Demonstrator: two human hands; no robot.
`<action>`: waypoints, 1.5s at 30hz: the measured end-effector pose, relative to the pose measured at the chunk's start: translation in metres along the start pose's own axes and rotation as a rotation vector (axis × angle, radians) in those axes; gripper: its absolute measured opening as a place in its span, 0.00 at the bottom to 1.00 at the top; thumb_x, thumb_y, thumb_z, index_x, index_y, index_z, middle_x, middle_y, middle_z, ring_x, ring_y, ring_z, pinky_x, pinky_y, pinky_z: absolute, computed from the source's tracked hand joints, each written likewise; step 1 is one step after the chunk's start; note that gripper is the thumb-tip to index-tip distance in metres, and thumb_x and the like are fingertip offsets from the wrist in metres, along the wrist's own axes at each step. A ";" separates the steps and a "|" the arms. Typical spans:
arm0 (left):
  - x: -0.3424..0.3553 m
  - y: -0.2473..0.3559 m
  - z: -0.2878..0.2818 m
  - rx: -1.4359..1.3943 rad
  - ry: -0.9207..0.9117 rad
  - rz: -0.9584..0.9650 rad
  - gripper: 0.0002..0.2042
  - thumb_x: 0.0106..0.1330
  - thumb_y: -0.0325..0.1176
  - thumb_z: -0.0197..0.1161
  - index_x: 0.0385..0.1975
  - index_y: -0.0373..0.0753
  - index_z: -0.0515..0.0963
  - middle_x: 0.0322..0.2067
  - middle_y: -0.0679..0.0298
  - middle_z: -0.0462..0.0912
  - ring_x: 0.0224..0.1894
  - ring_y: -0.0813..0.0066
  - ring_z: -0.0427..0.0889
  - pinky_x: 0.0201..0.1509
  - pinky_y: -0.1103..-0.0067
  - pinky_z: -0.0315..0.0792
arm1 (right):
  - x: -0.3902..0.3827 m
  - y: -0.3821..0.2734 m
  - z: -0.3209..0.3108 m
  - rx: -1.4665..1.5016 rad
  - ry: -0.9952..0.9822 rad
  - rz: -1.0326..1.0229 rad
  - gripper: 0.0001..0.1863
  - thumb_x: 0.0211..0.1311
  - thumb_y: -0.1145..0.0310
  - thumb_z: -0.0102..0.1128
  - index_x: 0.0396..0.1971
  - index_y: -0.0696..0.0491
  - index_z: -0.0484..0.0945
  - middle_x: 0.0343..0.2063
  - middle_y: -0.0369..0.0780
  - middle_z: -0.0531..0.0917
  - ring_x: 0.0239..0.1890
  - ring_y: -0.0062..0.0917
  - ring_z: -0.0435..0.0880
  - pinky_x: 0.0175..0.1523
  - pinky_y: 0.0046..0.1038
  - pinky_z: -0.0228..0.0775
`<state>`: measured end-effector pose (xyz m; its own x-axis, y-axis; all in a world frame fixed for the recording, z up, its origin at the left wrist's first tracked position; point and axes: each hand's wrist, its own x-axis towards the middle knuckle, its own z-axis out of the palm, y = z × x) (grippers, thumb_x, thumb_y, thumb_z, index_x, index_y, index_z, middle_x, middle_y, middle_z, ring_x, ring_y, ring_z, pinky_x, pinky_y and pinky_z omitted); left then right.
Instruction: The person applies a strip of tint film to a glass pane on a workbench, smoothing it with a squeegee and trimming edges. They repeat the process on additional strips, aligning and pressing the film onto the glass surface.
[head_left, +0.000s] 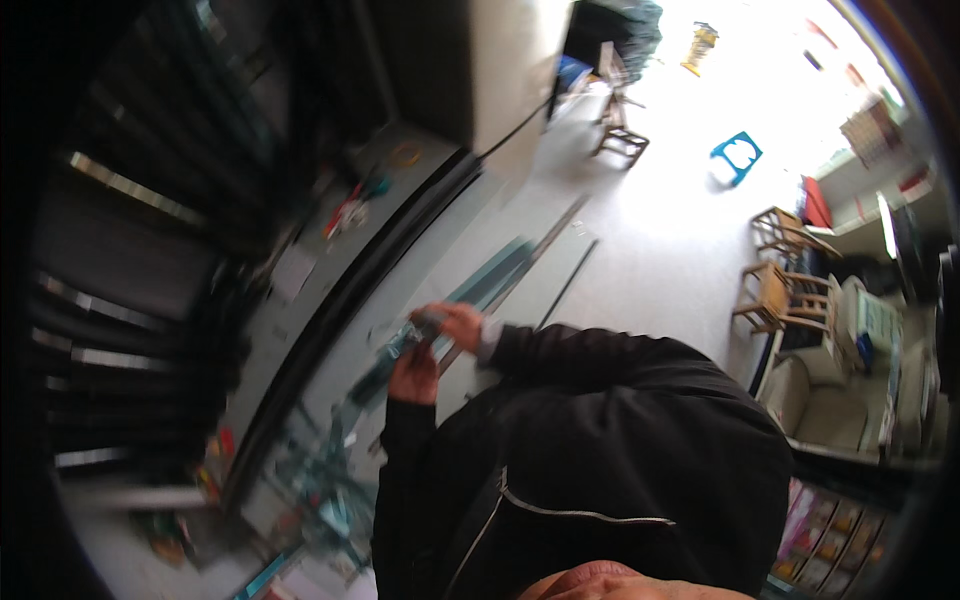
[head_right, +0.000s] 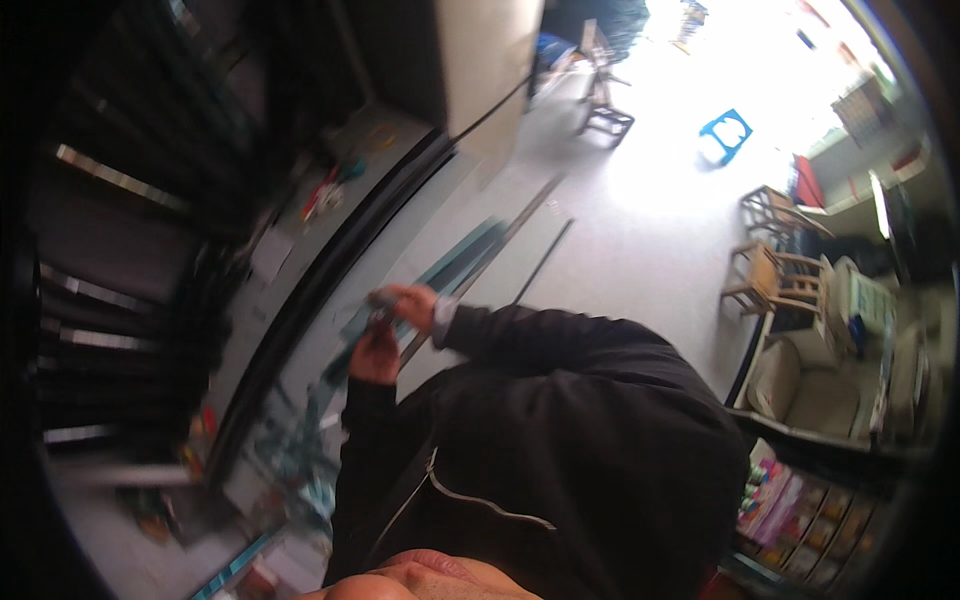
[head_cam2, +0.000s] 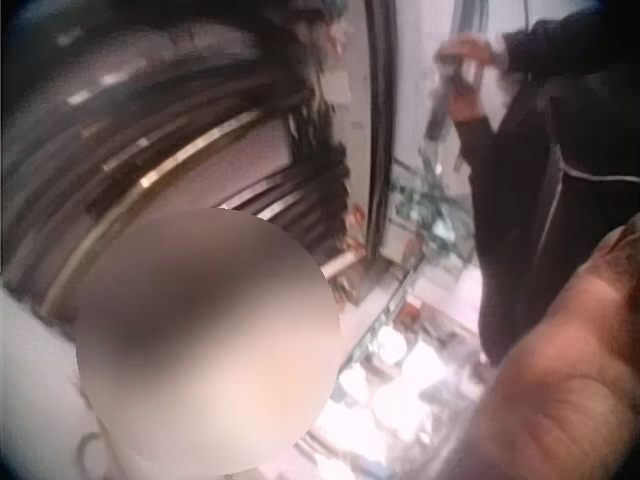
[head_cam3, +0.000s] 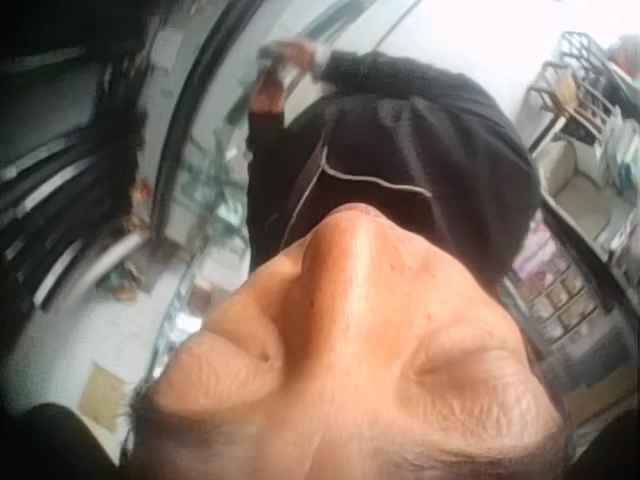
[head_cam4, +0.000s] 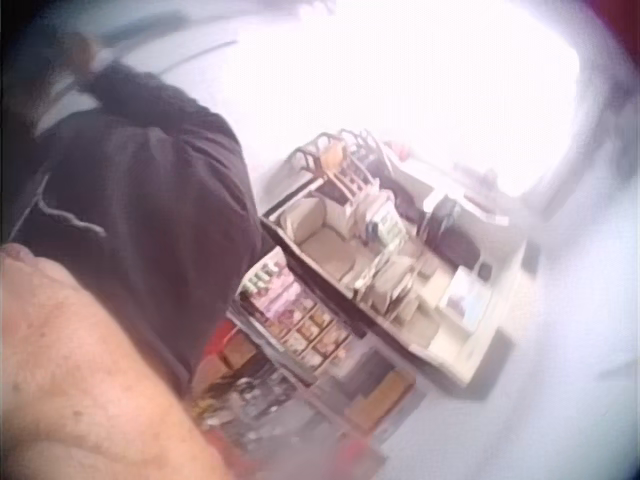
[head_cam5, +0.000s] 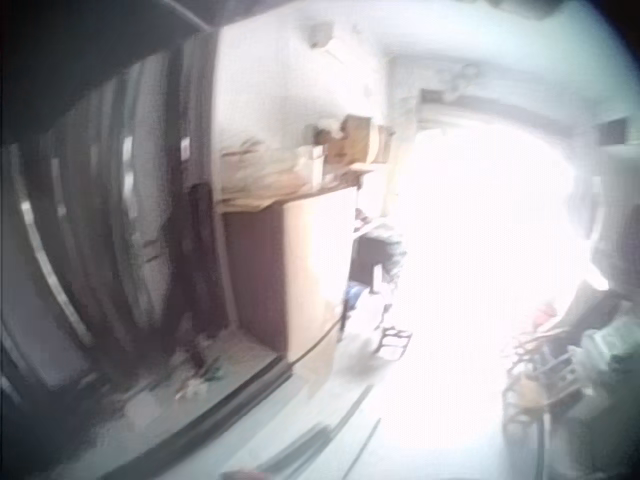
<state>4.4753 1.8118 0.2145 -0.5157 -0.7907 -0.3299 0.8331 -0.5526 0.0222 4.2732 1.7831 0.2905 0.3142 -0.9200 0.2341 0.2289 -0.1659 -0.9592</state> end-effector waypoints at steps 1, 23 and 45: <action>-0.001 0.002 -0.006 -0.002 0.051 0.013 0.14 0.68 0.28 0.51 0.52 0.33 0.74 0.49 0.54 0.81 0.51 0.62 0.80 0.52 0.70 0.78 | -0.005 0.003 -0.003 -0.098 0.097 -0.090 0.17 0.67 0.72 0.47 0.54 0.58 0.75 0.48 0.44 0.82 0.53 0.28 0.78 0.59 0.30 0.70; -0.049 0.088 -0.110 0.368 0.626 0.352 0.22 0.64 0.55 0.60 0.50 0.49 0.78 0.36 0.75 0.81 0.26 0.85 0.71 0.24 0.85 0.66 | -0.010 0.110 -0.202 0.439 0.556 0.644 0.27 0.68 0.46 0.49 0.47 0.57 0.77 0.37 0.42 0.79 0.40 0.33 0.77 0.40 0.38 0.71; -0.023 0.138 -0.247 0.846 1.137 0.633 0.06 0.60 0.29 0.69 0.34 0.39 0.80 0.28 0.67 0.84 0.26 0.79 0.81 0.29 0.81 0.75 | -0.008 0.176 -0.286 0.082 0.615 0.943 0.11 0.59 0.60 0.68 0.29 0.52 0.79 0.20 0.35 0.77 0.18 0.21 0.74 0.22 0.23 0.65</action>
<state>4.6513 1.8192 -0.0074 0.6090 -0.5513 -0.5703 0.2952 -0.5098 0.8081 4.0476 1.6594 0.0744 -0.1083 -0.6879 -0.7176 0.2071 0.6904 -0.6931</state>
